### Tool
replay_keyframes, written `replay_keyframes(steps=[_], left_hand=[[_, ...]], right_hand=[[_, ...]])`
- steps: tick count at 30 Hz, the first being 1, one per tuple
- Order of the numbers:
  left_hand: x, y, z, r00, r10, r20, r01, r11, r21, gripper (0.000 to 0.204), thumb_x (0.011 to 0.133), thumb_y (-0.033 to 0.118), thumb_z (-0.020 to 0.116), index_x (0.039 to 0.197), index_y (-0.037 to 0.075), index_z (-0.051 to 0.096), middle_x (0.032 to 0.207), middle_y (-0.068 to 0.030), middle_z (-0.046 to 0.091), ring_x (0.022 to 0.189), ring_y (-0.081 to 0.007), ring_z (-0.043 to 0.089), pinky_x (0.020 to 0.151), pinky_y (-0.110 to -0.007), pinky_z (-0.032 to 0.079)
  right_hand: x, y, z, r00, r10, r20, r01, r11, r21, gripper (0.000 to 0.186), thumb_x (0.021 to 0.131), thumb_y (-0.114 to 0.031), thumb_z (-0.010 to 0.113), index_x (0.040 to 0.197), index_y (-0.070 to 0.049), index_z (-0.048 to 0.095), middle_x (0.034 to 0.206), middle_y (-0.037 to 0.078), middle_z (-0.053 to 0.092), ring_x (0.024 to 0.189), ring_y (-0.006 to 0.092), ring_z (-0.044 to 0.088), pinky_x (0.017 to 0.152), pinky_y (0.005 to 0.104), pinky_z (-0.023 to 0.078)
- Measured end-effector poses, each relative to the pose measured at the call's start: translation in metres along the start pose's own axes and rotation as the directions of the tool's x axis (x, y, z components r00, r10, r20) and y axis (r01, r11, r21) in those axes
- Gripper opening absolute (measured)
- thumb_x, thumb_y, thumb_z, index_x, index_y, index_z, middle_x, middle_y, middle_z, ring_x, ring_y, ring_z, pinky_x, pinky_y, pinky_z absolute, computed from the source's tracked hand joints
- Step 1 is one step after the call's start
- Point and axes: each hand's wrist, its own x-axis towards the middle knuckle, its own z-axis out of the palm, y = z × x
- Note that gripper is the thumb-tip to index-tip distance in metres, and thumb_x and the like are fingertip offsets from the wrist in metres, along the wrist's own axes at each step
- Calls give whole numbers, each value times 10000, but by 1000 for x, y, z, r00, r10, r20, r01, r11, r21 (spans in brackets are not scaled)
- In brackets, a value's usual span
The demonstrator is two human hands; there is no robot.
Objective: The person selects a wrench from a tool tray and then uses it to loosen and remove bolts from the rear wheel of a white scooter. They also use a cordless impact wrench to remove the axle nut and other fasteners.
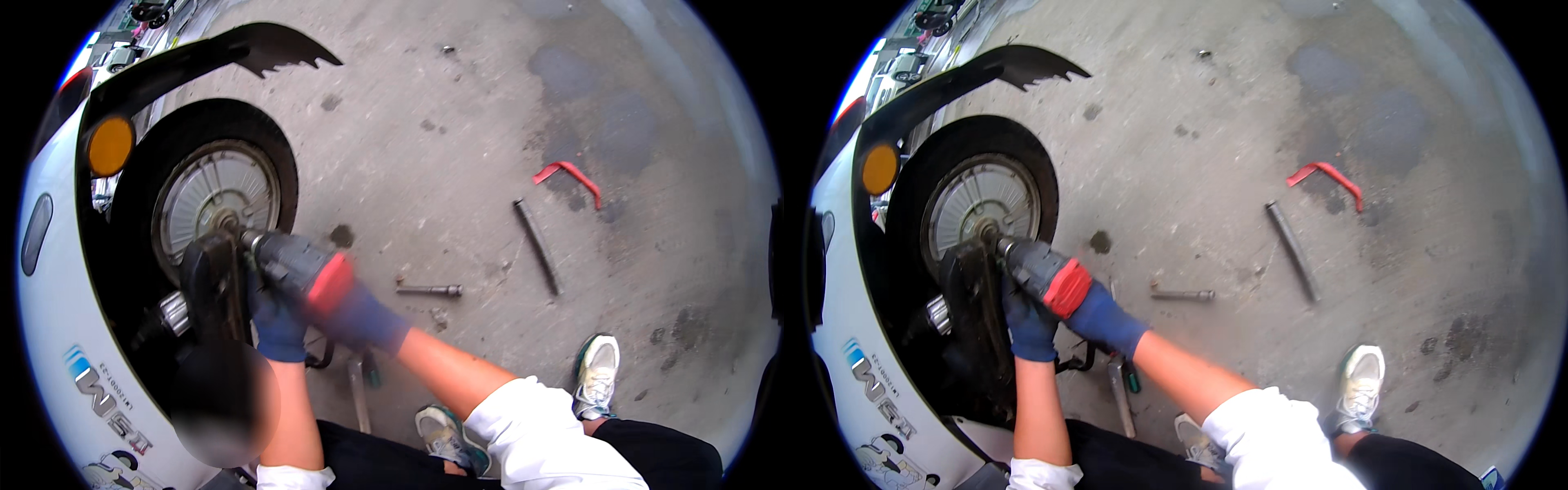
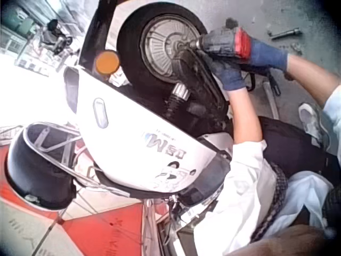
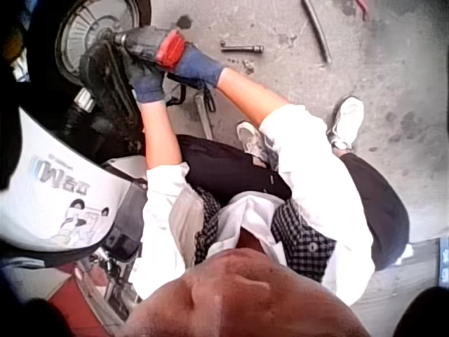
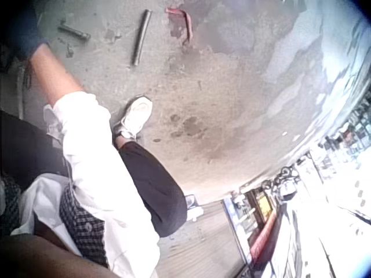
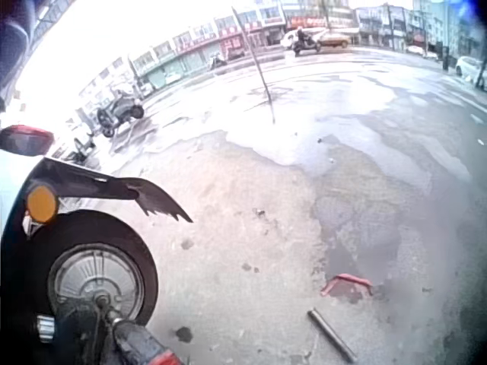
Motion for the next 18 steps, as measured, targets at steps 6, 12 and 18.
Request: replay_keyframes(steps=[6, 12, 18], left_hand=[[1, -49, 68, 958, 2, -285, 80, 959, 273, 367, 992, 275, 512, 1296, 70, 532, 1218, -107, 620, 1056, -233, 618, 950, -391, 485], [-19, -92, -8, 761, -98, -641, 313, 921, 231, 194, 920, 313, 583, 885, 130, 637, 882, -72, 684, 778, -218, 657, 745, -394, 540], [-90, -102, 46, 737, 294, -608, 490, 388, 781, 213, 887, 244, 599, 1011, 83, 537, 882, -112, 623, 702, -240, 632, 673, -375, 526]], right_hand=[[-65, -5, -34, 942, 335, 20, -317, 869, 380, 535, 891, -238, 627, 1370, -59, 472, 1393, 155, 499, 1275, 282, 485, 1080, 375, 370], [-76, 30, -138, 418, 403, 814, -494, 853, -168, 567, 798, -372, 667, 1257, -49, 587, 1267, 187, 602, 1185, 307, 569, 1006, 411, 441], [113, 197, -327, 773, 512, -375, -582, 338, -740, 496, 954, -195, 371, 1436, -81, 385, 1309, 238, 520, 1187, 389, 538, 947, 497, 465]])
